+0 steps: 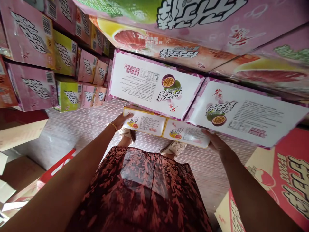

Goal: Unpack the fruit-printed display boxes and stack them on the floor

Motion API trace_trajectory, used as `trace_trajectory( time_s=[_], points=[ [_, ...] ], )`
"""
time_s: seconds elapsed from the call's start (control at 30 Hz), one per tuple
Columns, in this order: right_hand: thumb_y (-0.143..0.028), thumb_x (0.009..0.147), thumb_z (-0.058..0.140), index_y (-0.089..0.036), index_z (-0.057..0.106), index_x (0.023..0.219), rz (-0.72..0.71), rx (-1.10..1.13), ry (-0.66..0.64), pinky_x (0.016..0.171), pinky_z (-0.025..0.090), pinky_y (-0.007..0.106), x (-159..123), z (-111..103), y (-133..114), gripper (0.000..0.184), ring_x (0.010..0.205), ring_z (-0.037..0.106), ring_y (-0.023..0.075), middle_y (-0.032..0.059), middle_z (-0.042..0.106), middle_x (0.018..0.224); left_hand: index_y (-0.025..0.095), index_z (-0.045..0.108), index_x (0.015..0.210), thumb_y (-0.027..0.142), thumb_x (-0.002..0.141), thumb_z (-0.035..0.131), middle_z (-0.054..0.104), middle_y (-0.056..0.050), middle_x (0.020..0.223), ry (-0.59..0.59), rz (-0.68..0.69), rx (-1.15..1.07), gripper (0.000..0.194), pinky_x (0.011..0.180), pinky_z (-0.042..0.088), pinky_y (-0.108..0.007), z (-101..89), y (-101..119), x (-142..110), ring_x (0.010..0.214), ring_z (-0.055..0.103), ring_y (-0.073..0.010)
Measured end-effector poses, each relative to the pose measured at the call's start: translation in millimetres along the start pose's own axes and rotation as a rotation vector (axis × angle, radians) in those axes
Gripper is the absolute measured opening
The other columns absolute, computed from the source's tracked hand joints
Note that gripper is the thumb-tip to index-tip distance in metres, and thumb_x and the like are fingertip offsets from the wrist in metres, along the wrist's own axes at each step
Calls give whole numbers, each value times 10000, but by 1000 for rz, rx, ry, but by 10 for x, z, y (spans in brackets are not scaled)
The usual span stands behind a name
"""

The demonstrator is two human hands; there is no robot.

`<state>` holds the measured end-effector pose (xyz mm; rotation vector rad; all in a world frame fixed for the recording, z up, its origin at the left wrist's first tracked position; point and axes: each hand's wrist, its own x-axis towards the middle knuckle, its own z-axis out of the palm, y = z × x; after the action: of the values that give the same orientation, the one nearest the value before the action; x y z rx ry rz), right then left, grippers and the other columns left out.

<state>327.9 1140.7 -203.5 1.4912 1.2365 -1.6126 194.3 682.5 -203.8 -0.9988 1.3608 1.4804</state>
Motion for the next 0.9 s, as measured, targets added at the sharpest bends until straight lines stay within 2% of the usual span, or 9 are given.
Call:
trace_trajectory(
  time_s=[0.17, 0.27, 0.43, 0.53, 0.63, 0.77, 0.9],
  points=[
    [-389, 569, 852, -254, 657, 1035, -50, 53, -89, 863, 616, 366, -9, 67, 196, 523, 958, 698, 260, 22, 733, 1007, 128, 655, 1072, 364, 557, 886, 752, -151, 1003, -30, -56, 23, 612, 733, 607, -373, -140, -13, -12, 843, 725, -277],
    [-413, 556, 862, -241, 654, 1033, -64, 82, -50, 877, 615, 378, 2, 88, 258, 548, 992, 690, 269, 31, 730, 1018, 123, 658, 1088, 353, 542, 895, 751, -159, 1001, -40, -51, 30, 638, 763, 605, -397, -159, 25, 33, 850, 723, -285],
    [-436, 592, 849, -265, 648, 1088, -78, 115, -17, 890, 616, 373, 44, 86, 351, 562, 1065, 665, 260, 23, 695, 1158, 132, 677, 1066, 398, 486, 918, 756, -146, 963, 19, -10, 113, 682, 775, 588, -431, -110, 213, 155, 862, 718, -312],
    [-434, 588, 856, -273, 662, 1069, -48, 153, 22, 868, 628, 366, 89, 81, 412, 543, 1056, 665, 263, 19, 703, 1129, 126, 701, 999, 413, 451, 931, 757, -145, 939, 22, 13, 139, 660, 838, 572, -449, -73, 334, 207, 901, 714, -328],
    [-439, 616, 846, -268, 668, 1058, -77, 183, 57, 883, 624, 368, 116, 88, 471, 506, 1038, 670, 258, 16, 713, 1082, 117, 715, 948, 422, 444, 935, 756, -156, 926, 8, 11, 152, 629, 862, 562, -474, -76, 394, 255, 922, 709, -346],
    [-448, 664, 802, -259, 659, 1089, -96, 136, 66, 930, 603, 383, 100, 98, 504, 487, 1049, 673, 256, 24, 714, 1083, 134, 707, 1011, 451, 465, 927, 754, -143, 994, 12, 100, 178, 669, 875, 563, -465, -130, 293, 290, 942, 705, -330],
    [-442, 699, 772, -263, 664, 1103, -98, 35, 51, 936, 593, 354, 66, 53, 454, 454, 1081, 665, 271, 39, 715, 1097, 160, 675, 1062, 485, 494, 910, 748, -121, 1031, 24, 111, 137, 695, 823, 579, -433, -177, -44, 137, 891, 711, -296]
  ],
)
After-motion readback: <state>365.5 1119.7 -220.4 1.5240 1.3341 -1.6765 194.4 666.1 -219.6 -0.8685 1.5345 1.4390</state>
